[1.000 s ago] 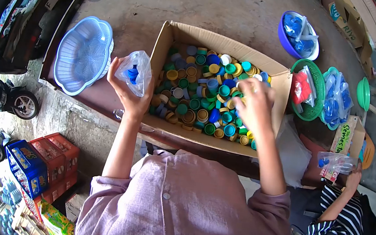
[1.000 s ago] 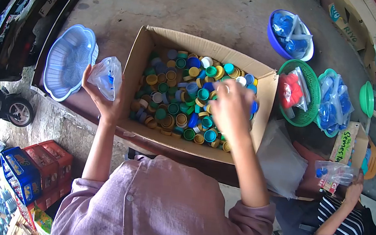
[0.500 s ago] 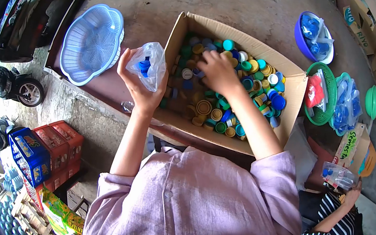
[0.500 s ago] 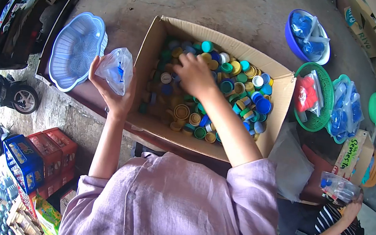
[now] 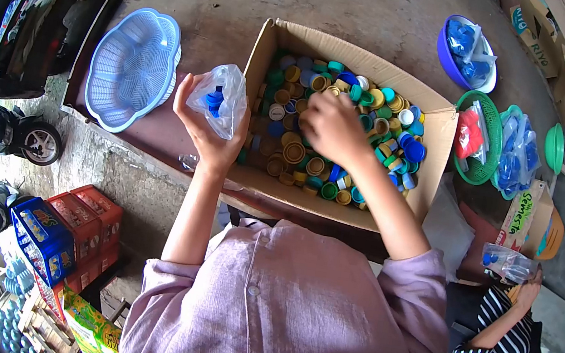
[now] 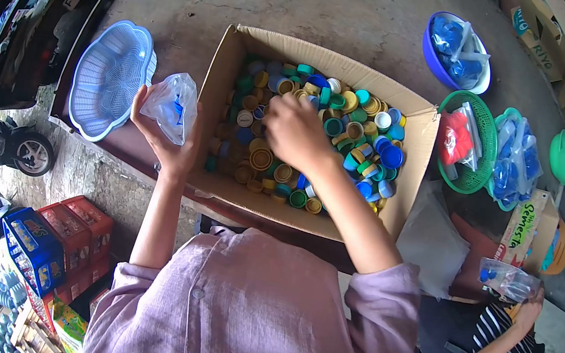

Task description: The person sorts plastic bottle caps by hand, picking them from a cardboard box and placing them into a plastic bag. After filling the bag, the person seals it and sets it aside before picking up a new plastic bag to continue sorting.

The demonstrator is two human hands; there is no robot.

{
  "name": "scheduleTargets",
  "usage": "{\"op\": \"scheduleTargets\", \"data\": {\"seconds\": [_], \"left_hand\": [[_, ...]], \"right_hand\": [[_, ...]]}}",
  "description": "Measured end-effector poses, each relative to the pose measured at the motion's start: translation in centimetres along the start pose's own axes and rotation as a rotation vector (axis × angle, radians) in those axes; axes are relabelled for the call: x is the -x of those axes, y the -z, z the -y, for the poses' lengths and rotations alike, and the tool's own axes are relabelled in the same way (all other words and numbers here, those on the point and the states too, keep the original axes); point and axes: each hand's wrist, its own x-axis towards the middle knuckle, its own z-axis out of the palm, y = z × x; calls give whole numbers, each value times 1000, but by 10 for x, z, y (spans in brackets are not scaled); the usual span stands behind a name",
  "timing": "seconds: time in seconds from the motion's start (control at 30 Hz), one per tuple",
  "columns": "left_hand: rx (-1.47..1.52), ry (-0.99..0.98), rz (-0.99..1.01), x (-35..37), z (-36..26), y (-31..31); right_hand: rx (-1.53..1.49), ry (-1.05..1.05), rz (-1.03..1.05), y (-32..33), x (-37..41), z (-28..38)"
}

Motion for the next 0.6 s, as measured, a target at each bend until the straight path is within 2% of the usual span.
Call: {"op": "scheduleTargets", "data": {"seconds": [0.03, 0.1, 0.17, 0.23, 0.27, 0.33, 0.37, 0.43, 0.47, 0.5, 0.57, 0.6], "left_hand": [[31, 2, 0, 0, 0, 0], [7, -8, 6, 0, -1, 1], [-17, -22, 9, -2, -1, 1], [-20, -43, 11, -1, 0, 1], [-32, -40, 4, 0, 1, 0], [-13, -42, 5, 0, 1, -1], [5, -43, 11, 0, 1, -2], [10, -47, 16, 0, 0, -2], [14, -47, 29, -1, 0, -1], [14, -53, 25, -1, 0, -1], [-6, -47, 46, 0, -1, -1], [-9, -47, 45, 0, 1, -2]], "right_hand": [[108, 25, 68, -7, -2, 7], [168, 28, 91, -34, -1, 4], [229, 32, 110, -35, -4, 3], [11, -41, 181, -24, -3, -1], [13, -37, 181, -18, -1, -2], [-332, -76, 37, -4, 2, -5], [-327, -70, 36, 0, 5, -5], [-800, -208, -27, 9, 10, -3], [-810, -190, -81, 15, 12, 1], [-961, -278, -51, 21, 15, 5], [-1113, -249, -192, 22, 13, 14], [-1071, -216, -255, 26, 8, 19]]}}
